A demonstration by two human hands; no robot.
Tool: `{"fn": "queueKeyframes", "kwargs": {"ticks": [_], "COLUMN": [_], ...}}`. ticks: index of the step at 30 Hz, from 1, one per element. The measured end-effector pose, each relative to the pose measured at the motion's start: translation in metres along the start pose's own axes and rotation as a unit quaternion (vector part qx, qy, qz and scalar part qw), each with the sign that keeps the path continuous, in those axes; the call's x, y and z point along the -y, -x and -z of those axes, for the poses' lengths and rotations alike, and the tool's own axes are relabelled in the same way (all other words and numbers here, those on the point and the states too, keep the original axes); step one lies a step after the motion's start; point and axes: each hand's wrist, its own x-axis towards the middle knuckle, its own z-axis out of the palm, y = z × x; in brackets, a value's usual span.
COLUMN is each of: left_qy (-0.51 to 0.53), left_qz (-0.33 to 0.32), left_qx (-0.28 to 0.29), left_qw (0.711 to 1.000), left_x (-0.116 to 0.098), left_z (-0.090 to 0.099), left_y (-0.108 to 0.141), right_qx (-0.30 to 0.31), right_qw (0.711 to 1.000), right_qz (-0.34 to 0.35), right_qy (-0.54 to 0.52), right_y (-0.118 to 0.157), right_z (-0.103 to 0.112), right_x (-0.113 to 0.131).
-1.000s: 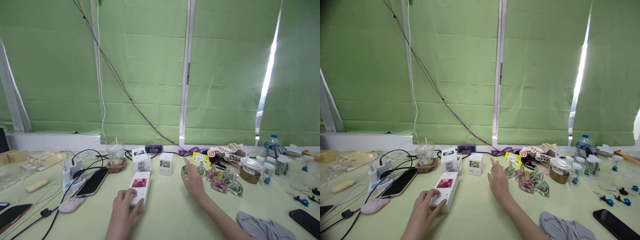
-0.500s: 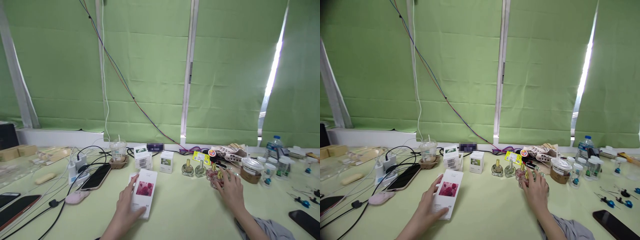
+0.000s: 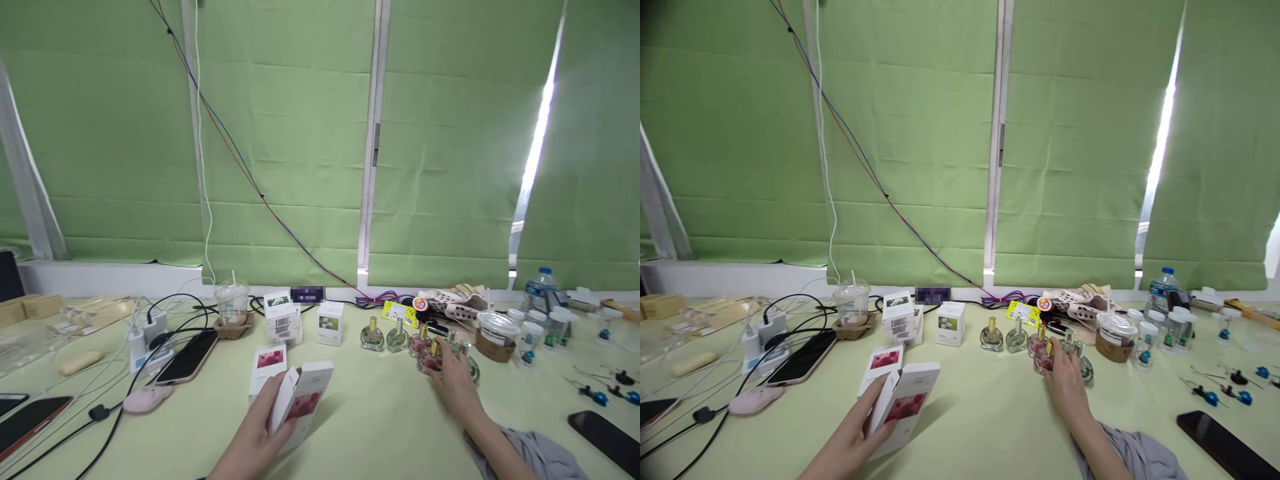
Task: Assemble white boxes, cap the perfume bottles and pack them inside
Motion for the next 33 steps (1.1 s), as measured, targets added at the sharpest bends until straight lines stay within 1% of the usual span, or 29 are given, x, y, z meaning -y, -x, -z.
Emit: {"fn": "queueKeyframes", "kwargs": {"ticks": [3, 5, 8, 13, 17, 22, 26, 28, 31, 33], "left_qy": [0.039, 0.079, 0.137, 0.190, 0.152, 0.087, 0.050, 0.033, -0.017, -0.049], "left_qz": [0.040, 0.040, 0.016, -0.053, -0.083, -0.134, -0.158, -0.180, -0.207, -0.220], "left_qx": [-0.025, -0.023, -0.004, -0.037, -0.046, -0.090, -0.083, -0.078, -0.094, -0.102], "left_qw": [0.998, 0.996, 0.990, 0.980, 0.984, 0.983, 0.983, 0.980, 0.974, 0.969], "left_x": [-0.003, -0.010, -0.022, -0.032, -0.032, -0.030, -0.029, -0.028, -0.026, -0.024], "left_z": [-0.004, -0.006, -0.007, -0.008, -0.008, -0.004, -0.003, -0.003, -0.003, -0.002], "left_y": [0.001, 0.001, 0.001, 0.003, 0.001, -0.001, 0.001, 0.002, 0.003, 0.002], "right_qx": [0.009, 0.013, 0.013, 0.004, 0.001, 0.007, 0.015, 0.015, 0.013, 0.016], "right_qw": [1.000, 0.999, 0.999, 0.999, 0.999, 0.999, 0.999, 0.999, 0.999, 0.997], "right_qz": [-0.004, -0.007, -0.011, -0.004, -0.005, -0.003, -0.006, -0.008, -0.013, -0.018], "right_qy": [-0.024, -0.032, -0.034, -0.038, -0.038, -0.036, -0.036, -0.036, -0.044, -0.069], "right_y": [-0.001, -0.002, -0.002, -0.001, -0.001, 0.000, -0.001, -0.001, -0.001, -0.001], "right_z": [-0.001, -0.001, -0.001, -0.002, -0.003, -0.003, -0.003, -0.004, -0.007, -0.010], "right_x": [0.000, -0.001, -0.001, -0.001, -0.002, -0.002, -0.002, -0.003, -0.005, -0.006]}}
